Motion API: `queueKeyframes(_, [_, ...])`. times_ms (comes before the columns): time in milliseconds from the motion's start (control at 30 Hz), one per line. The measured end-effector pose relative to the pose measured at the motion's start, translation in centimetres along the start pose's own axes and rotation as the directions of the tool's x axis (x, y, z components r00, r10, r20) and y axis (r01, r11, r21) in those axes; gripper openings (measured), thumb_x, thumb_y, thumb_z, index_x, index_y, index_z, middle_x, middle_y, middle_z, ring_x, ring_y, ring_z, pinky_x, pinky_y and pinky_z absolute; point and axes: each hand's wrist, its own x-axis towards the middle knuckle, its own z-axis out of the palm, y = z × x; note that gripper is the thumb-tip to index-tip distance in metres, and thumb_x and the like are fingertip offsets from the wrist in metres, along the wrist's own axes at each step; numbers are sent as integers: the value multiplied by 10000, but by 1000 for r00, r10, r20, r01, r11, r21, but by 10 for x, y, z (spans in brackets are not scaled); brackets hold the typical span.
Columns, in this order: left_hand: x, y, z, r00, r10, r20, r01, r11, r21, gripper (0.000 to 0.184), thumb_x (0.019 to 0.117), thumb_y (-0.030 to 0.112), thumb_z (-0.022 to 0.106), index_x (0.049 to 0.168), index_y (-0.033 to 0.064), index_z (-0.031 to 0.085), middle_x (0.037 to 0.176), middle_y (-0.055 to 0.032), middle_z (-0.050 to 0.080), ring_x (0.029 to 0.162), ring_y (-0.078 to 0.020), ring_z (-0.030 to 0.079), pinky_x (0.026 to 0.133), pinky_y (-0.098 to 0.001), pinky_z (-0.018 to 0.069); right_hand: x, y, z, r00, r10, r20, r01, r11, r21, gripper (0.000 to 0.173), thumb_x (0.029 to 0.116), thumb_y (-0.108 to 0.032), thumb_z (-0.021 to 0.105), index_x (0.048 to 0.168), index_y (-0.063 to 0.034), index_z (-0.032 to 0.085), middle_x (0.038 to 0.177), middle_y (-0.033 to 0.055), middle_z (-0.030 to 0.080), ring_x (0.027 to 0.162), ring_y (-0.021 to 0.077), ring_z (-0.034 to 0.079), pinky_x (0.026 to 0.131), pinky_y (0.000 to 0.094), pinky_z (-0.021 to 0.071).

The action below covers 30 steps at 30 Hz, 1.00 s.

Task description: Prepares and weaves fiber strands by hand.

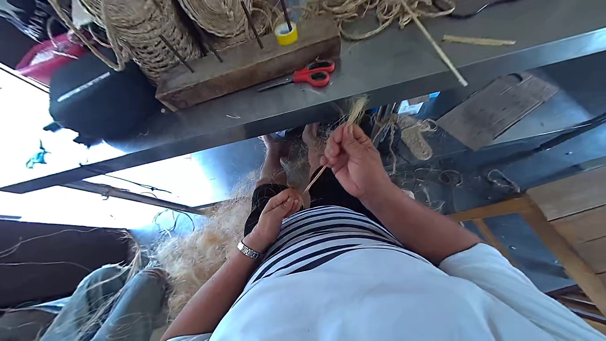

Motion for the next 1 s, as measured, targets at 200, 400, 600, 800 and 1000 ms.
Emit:
queueKeyframes(200, [1,15,-25,961,108,-254,-95,993,65,280,1012,476,524,1077,287,721,1256,104,668,1026,-60,660,858,-284,567,20,-26,-30,991,-36,131,105,817,-567,256,1064,-97,428,851,-132,564,655,-122,455,542,-47,389,520,126,345])
queueKeyframes(400, [11,98,-8,768,641,2,-350,417,839,295,1030,166,466,1174,-3,660,1348,-172,595,1340,-246,498,1141,-452,361,9,-64,-22,935,304,184,101,268,-958,275,1060,-188,516,836,-66,618,664,-16,480,606,88,455,595,314,399])
queueKeyframes(600, [36,112,47,882,274,384,-449,238,861,410,984,271,571,1330,57,622,1087,-93,729,1040,-228,695,1014,-533,484,-18,-70,1,787,331,520,480,201,-854,327,1041,-249,497,862,-51,685,701,38,611,664,147,615,619,382,526])
queueKeyframes(800, [14,117,30,753,-406,517,313,913,262,267,1038,172,402,926,88,629,614,114,484,492,42,393,469,-143,320,-13,-86,-27,865,279,416,296,385,-874,275,1032,-206,496,822,-75,617,678,-131,475,621,-111,416,596,92,355])
queueKeyframes(1000, [3,125,36,917,297,268,-230,939,-255,390,1067,434,481,1308,198,677,1206,138,679,674,139,462,550,-58,351,-29,-64,-24,809,374,453,127,642,-756,258,1049,-264,531,835,-158,631,748,-189,531,693,-135,465,649,79,395])
